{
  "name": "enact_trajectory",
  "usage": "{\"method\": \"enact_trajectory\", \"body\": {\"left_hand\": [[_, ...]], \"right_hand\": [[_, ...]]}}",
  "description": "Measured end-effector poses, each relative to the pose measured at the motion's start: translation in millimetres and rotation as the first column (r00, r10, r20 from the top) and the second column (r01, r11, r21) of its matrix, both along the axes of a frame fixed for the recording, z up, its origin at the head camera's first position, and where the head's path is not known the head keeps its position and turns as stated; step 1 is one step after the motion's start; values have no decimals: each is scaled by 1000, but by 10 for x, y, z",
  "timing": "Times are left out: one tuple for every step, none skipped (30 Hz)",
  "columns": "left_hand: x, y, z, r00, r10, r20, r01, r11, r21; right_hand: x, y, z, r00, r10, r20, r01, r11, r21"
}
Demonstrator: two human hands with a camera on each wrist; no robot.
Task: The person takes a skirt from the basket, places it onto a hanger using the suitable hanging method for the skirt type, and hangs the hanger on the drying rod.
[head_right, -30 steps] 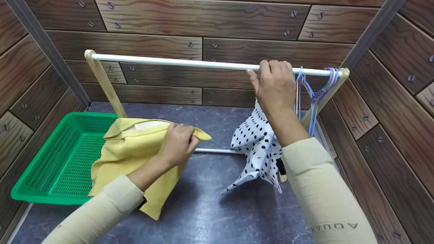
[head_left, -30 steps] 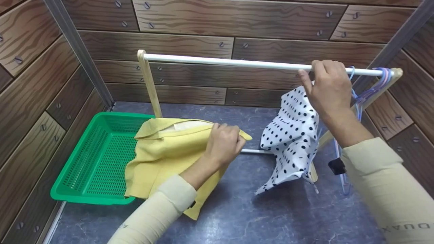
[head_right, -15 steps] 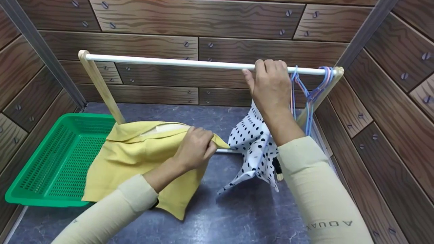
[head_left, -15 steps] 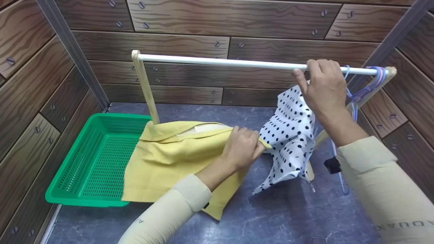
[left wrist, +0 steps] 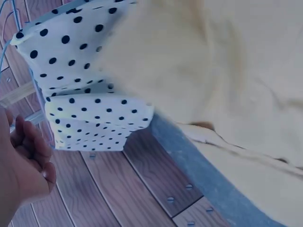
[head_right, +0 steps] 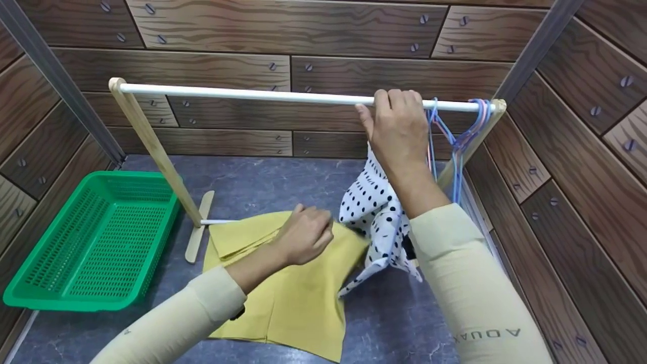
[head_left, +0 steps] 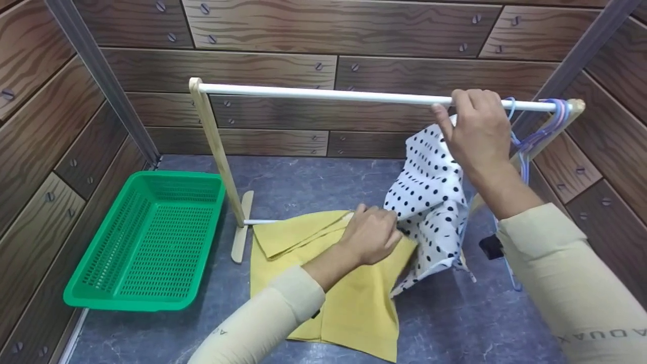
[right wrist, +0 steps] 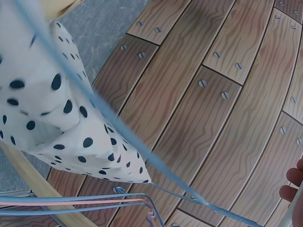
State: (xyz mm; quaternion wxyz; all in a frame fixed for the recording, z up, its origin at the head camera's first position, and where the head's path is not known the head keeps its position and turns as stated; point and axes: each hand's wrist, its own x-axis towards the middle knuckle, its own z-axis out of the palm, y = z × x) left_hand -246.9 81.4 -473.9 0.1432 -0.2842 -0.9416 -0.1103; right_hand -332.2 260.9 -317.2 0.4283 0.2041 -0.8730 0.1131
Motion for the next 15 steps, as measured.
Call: {"method": "enact_trajectory", "body": {"left_hand": [[2,-19,-20,1000,-1,-8,1,1000,-1],[4,-39,-39,1000,-3,-14,3,1000,4],[5,-61,-55,1000,-6,-24,6,1000,5],[6,-85,-71,999,-7,-34,7,1000,6],[7,-111,-85,999,-7,-37,7,1000,6],[11,-139,-99,999,-5,-39,5,1000,4],[15,-169,-113,999,-1,-43,1,1000,2],[18,-201,-128,999,4,-46,-4,1000,1],[22,-233,-144,999,8,-53,-8,1000,3],[28,-265,-160,998,12,-60,-11,1000,8],[35,-298,-178,998,15,-68,-14,1000,10],[42,-330,-196,997,16,-78,-15,1000,12],[50,-363,-216,996,15,-89,-14,1000,14],[58,-396,-238,995,14,-96,-12,1000,19],[65,-430,-263,994,14,-104,-12,1000,23]], "right_hand": [[-1,0,-1,1000,1,-2,-1,1000,4],[-5,2,-3,1000,0,-4,0,1000,5],[-4,2,-3,1000,-2,-5,2,1000,3],[-6,1,-4,1000,-3,-5,3,1000,3],[-4,-1,-7,1000,-1,-4,1,1000,-6],[-4,-5,-9,1000,0,-2,0,1000,-13],[-2,-11,-11,1000,2,0,-2,1000,-19],[0,-16,-14,1000,3,4,-3,1000,-23],[3,-26,-15,1000,5,3,-5,1000,-27],[3,-32,-16,1000,5,3,-5,1000,-27],[6,-38,-17,1000,4,4,-4,1000,-29],[8,-40,-16,1000,2,5,-2,1000,-27],[10,-41,-15,1000,0,8,0,1000,-28],[11,-40,-15,1000,-3,10,3,1000,-29],[11,-40,-15,1000,-5,11,5,1000,-31]]}}
